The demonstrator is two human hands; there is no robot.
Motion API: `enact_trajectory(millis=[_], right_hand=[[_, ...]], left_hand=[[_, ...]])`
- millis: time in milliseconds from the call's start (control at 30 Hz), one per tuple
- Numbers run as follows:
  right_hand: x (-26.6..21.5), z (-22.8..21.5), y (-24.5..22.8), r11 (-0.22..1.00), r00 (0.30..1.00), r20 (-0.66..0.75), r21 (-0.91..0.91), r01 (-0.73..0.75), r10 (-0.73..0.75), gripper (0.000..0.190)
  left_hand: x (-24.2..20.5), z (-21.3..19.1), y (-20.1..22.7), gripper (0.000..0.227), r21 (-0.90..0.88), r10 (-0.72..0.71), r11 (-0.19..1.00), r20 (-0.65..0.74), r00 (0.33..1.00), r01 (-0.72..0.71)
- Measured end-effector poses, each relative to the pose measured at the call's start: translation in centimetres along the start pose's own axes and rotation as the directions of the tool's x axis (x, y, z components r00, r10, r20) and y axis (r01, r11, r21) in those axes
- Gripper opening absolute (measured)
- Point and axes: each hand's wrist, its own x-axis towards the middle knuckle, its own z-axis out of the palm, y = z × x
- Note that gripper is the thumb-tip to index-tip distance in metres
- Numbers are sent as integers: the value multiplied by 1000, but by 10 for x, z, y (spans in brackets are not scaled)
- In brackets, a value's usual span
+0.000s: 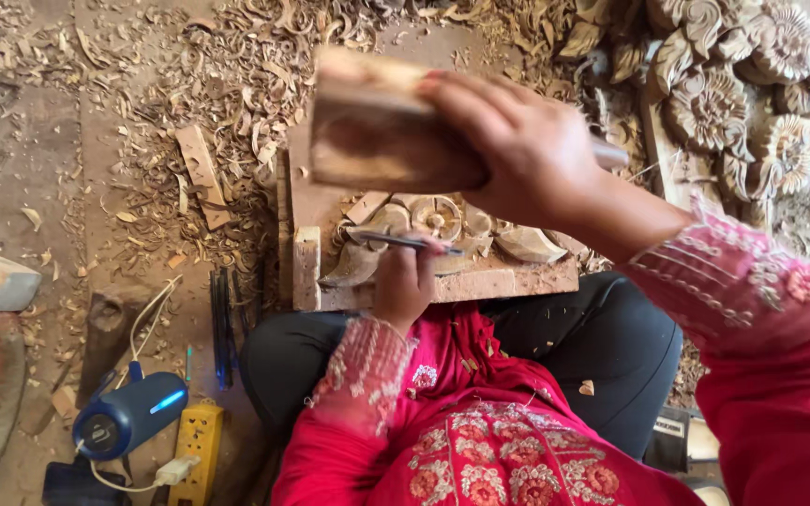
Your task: The person carves a floral design into a rectangular wooden board using a chisel and a wooden mallet. They repeatedly strike the chisel to shape the wood, creating a raised relief pattern while sitting on the floor.
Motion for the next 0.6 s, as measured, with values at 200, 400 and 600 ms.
enact_trajectory(millis=[200, 400, 600], right_hand=[[-54, -5, 14, 976, 976, -15, 31, -216, 216, 93], [-66, -21, 21, 966, 966, 5, -26, -258, 258, 97], [-64, -29, 20, 971, 971, -10, -14, -237, 237, 98]], left_hand=[[36, -18, -12, 12, -34, -260, 965, -216, 941, 258], [66, -26, -12, 12, 149, -107, 980, -162, 981, 131], [79, -31, -8, 11, 222, -91, 968, -119, 989, 115]])
